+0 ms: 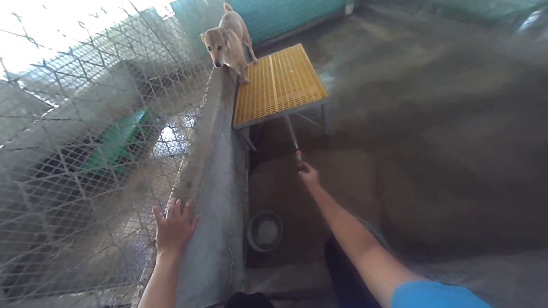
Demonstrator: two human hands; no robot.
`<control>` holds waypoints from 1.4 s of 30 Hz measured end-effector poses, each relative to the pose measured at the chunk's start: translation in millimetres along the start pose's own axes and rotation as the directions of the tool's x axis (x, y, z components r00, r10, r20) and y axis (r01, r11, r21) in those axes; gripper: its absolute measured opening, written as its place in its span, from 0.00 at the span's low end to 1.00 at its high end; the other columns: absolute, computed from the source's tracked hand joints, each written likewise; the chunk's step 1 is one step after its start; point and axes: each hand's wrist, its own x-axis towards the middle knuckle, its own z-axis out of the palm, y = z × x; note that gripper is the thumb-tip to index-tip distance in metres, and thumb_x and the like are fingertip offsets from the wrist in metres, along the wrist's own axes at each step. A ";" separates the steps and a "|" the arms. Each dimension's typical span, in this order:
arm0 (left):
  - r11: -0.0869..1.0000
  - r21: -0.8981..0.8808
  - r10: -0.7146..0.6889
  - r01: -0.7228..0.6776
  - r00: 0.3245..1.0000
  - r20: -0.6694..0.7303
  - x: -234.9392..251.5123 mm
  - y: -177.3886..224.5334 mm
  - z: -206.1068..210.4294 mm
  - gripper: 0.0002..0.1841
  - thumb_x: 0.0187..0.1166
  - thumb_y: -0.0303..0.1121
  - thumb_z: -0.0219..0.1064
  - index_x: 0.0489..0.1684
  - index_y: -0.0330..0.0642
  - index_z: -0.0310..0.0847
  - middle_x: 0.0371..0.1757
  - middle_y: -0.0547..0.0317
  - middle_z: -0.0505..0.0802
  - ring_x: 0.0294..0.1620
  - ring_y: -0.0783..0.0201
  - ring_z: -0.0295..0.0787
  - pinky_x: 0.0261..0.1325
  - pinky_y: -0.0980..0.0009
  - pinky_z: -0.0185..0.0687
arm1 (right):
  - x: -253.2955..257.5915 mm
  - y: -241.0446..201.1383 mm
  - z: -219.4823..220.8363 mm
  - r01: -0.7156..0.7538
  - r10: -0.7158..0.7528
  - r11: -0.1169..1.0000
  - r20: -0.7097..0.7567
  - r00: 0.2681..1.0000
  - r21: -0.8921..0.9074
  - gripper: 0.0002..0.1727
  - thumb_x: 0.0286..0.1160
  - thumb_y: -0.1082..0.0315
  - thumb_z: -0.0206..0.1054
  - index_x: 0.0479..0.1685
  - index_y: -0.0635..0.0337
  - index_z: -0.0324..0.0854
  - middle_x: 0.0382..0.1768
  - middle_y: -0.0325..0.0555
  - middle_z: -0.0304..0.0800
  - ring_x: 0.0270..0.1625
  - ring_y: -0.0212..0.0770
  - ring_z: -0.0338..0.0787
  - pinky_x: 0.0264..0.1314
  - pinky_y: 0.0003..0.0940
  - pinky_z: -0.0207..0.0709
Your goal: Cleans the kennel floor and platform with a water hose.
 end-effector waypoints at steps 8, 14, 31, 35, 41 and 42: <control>1.000 -0.002 0.001 -0.001 1.000 0.005 0.7 2.1 -3.1 0.31 0.79 0.52 0.62 0.70 0.36 0.84 0.70 0.30 0.86 0.79 0.30 0.76 0.82 0.21 0.42 | 4.6 -0.7 -8.8 -0.164 0.215 0.889 -0.073 0.974 0.428 0.30 0.86 0.76 0.58 0.87 0.53 0.63 0.42 0.51 0.79 0.26 0.38 0.78 0.27 0.32 0.75; 1.000 -0.020 -0.009 0.009 1.000 0.011 0.9 1.2 -3.1 0.32 0.79 0.53 0.60 0.70 0.36 0.84 0.71 0.29 0.86 0.80 0.29 0.75 0.82 0.21 0.40 | 3.7 -1.5 -7.9 -0.151 0.204 0.907 -0.096 0.974 0.394 0.31 0.86 0.76 0.60 0.89 0.54 0.61 0.43 0.52 0.79 0.25 0.37 0.77 0.27 0.30 0.74; 1.000 -0.018 -0.014 0.015 0.999 0.040 1.6 1.6 -4.4 0.31 0.80 0.52 0.61 0.71 0.36 0.83 0.72 0.30 0.85 0.81 0.30 0.73 0.83 0.21 0.39 | -0.4 1.5 3.3 -0.015 0.026 0.976 -0.050 0.998 0.217 0.31 0.87 0.75 0.59 0.90 0.57 0.61 0.43 0.54 0.83 0.23 0.36 0.75 0.27 0.30 0.73; 0.999 -0.032 -0.019 0.020 0.999 0.041 1.1 1.3 -5.0 0.30 0.79 0.51 0.63 0.71 0.35 0.83 0.72 0.30 0.85 0.81 0.29 0.73 0.83 0.21 0.40 | -0.4 3.5 6.6 0.007 -0.008 0.991 0.008 1.000 0.132 0.30 0.87 0.74 0.59 0.89 0.59 0.62 0.48 0.57 0.85 0.27 0.38 0.78 0.31 0.32 0.75; 1.000 -0.021 0.001 0.000 1.000 0.007 0.8 0.8 -2.7 0.32 0.79 0.53 0.59 0.69 0.34 0.84 0.71 0.29 0.86 0.80 0.28 0.74 0.81 0.21 0.42 | 2.2 7.6 7.3 0.033 -0.035 0.998 0.044 0.998 0.053 0.29 0.87 0.74 0.60 0.88 0.57 0.65 0.49 0.57 0.85 0.28 0.38 0.79 0.31 0.32 0.75; 1.000 -0.020 0.002 -0.002 1.000 -0.001 0.1 0.1 -1.3 0.32 0.79 0.53 0.58 0.69 0.34 0.85 0.70 0.29 0.86 0.79 0.28 0.75 0.81 0.21 0.42 | 3.3 8.5 7.1 0.025 -0.026 0.999 0.064 0.998 0.021 0.29 0.86 0.74 0.59 0.87 0.57 0.66 0.51 0.58 0.85 0.29 0.39 0.80 0.33 0.34 0.76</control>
